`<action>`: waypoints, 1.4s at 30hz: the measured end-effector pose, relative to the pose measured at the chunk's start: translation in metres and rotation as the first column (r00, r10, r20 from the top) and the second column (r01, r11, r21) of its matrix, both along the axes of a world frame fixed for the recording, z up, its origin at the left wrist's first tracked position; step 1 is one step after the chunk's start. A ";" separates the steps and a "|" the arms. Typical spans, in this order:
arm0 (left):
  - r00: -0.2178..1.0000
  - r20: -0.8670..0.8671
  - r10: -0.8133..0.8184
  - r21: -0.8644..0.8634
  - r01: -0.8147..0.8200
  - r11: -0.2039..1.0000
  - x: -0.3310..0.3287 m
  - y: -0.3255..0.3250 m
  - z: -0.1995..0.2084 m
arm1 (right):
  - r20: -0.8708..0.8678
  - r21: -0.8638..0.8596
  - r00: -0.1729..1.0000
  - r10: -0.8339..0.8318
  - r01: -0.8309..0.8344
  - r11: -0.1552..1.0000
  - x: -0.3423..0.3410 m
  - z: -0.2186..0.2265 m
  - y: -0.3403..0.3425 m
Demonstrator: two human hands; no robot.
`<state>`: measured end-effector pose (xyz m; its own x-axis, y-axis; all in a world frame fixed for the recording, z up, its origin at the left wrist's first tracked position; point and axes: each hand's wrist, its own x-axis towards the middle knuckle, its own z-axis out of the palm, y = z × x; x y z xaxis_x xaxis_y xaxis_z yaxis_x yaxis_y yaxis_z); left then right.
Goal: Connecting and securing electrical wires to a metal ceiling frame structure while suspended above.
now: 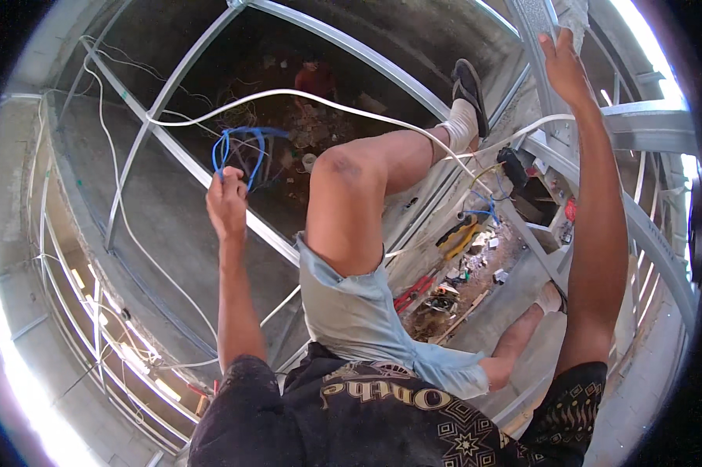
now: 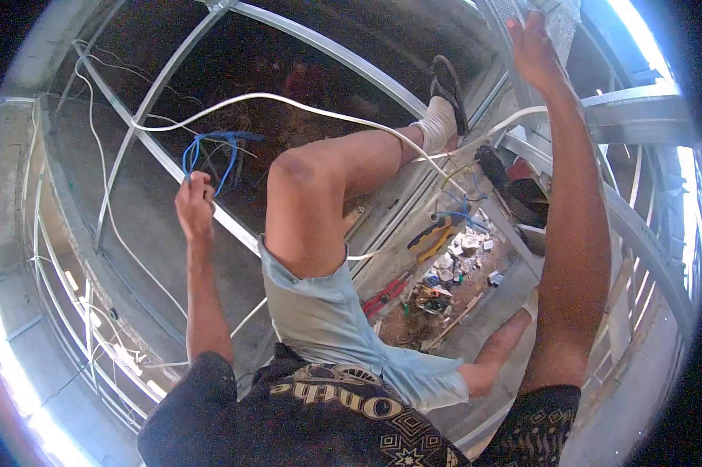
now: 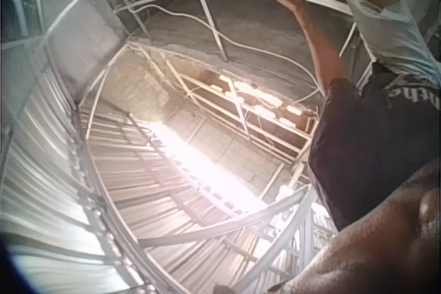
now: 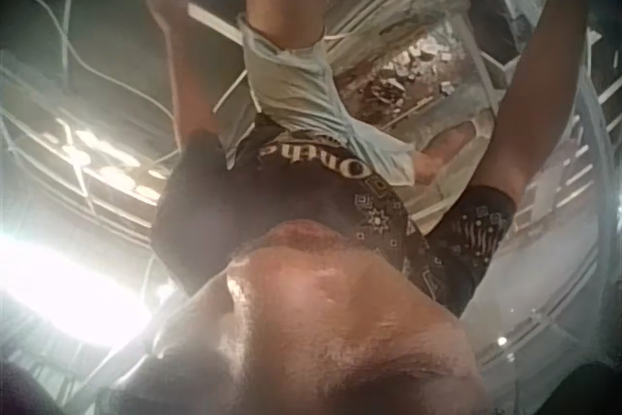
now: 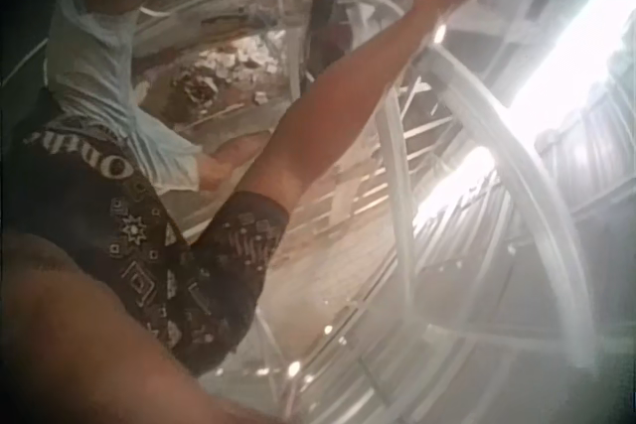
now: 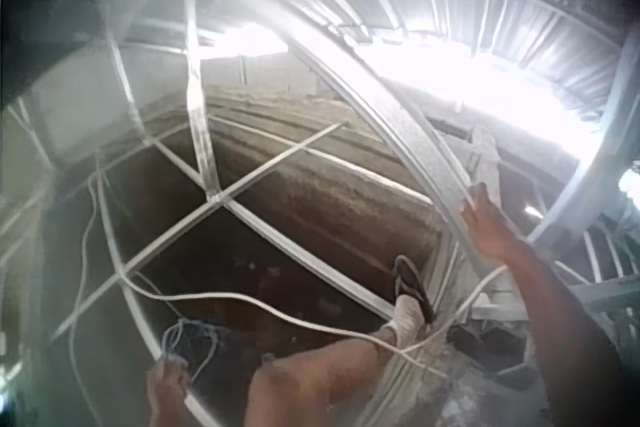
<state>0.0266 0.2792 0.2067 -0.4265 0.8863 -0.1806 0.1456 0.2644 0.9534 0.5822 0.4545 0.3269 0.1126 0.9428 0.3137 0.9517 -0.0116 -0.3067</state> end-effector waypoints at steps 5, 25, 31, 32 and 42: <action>0.972 -0.205 -0.113 0.018 0.119 0.993 -0.014 -0.033 0.101 | -0.020 0.070 0.998 0.052 -0.051 0.996 0.014 -0.016 0.007; 0.666 0.186 -0.723 0.197 0.695 0.691 0.104 -0.060 0.185 | -0.422 0.239 0.858 0.291 -0.204 0.949 -0.128 0.010 -0.139; 0.561 0.252 -0.788 0.221 0.760 0.611 0.145 -0.079 0.170 | -0.736 0.187 0.639 0.224 -0.126 0.974 -0.200 -0.018 -0.209; 0.572 0.236 -0.785 0.196 0.763 0.615 0.151 -0.085 0.168 | -0.737 0.184 0.641 0.215 -0.115 0.976 -0.201 -0.016 -0.216; 0.359 -0.253 -0.898 0.188 0.929 0.319 0.183 -0.112 0.118 | -0.999 -0.044 0.013 -0.042 -0.347 0.937 -0.200 0.008 -0.265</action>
